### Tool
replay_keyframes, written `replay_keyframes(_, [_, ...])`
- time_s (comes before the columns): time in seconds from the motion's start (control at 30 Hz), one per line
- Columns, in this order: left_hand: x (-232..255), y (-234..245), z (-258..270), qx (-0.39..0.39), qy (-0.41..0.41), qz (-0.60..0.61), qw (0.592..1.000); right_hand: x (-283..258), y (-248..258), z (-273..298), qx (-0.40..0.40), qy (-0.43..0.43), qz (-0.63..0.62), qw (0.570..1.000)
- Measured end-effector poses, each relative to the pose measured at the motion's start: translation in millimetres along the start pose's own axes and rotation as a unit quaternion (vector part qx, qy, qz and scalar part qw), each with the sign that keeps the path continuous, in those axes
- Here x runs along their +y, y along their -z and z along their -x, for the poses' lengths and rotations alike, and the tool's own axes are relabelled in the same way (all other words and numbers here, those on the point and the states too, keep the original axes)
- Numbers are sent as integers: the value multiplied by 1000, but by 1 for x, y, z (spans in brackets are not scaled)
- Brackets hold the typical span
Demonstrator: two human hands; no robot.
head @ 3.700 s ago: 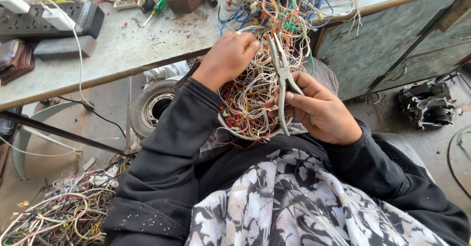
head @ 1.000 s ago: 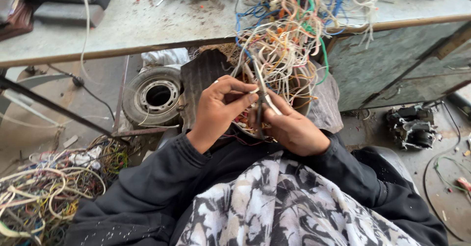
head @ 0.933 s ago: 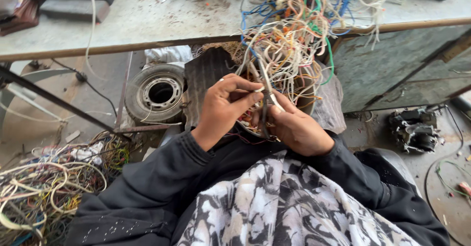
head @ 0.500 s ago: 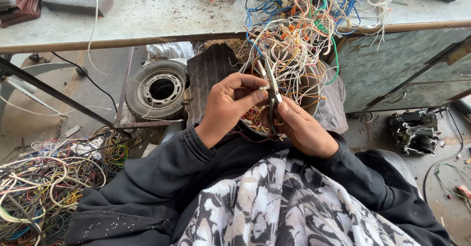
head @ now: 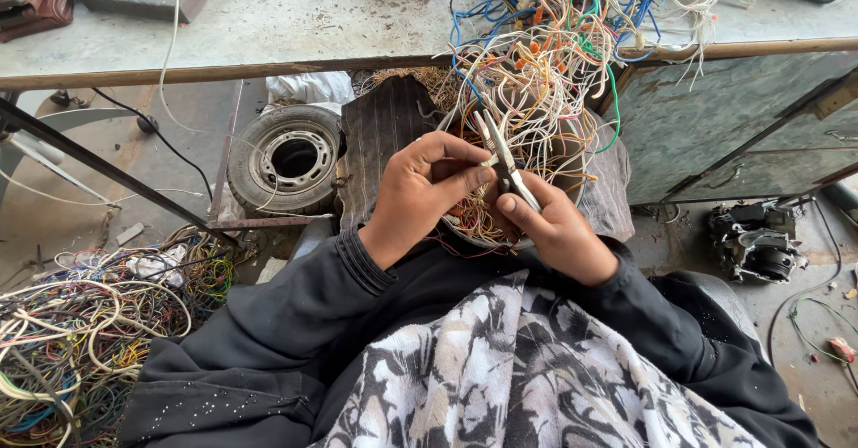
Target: The person uses pliers to strip the insulation from multiple colored electrical wires. They repeatedly pull wires from a tangled pile, strip sections of the coating, and drop the processed pieces into a container below.
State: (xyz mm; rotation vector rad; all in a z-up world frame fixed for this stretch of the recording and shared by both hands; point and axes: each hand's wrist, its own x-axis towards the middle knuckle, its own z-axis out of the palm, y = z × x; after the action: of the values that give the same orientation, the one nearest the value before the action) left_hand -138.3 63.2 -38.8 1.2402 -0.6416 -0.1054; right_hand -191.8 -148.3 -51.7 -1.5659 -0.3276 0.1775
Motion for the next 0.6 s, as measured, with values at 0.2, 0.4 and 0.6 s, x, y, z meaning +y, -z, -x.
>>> replay_keyframes(0.2, [2,-2,0,-9,-11,2,1000,12,-1,-4,64,-46,36,996])
replay_keyframes(0.4, [7,2,-5,-1,14,-24,1000,10,1,-3,27,-58,-16,998])
replay_keyframes(0.6, [17,11,-10,3,-28,-24,999,-7,-1,-5,-20,-76,-317,945])
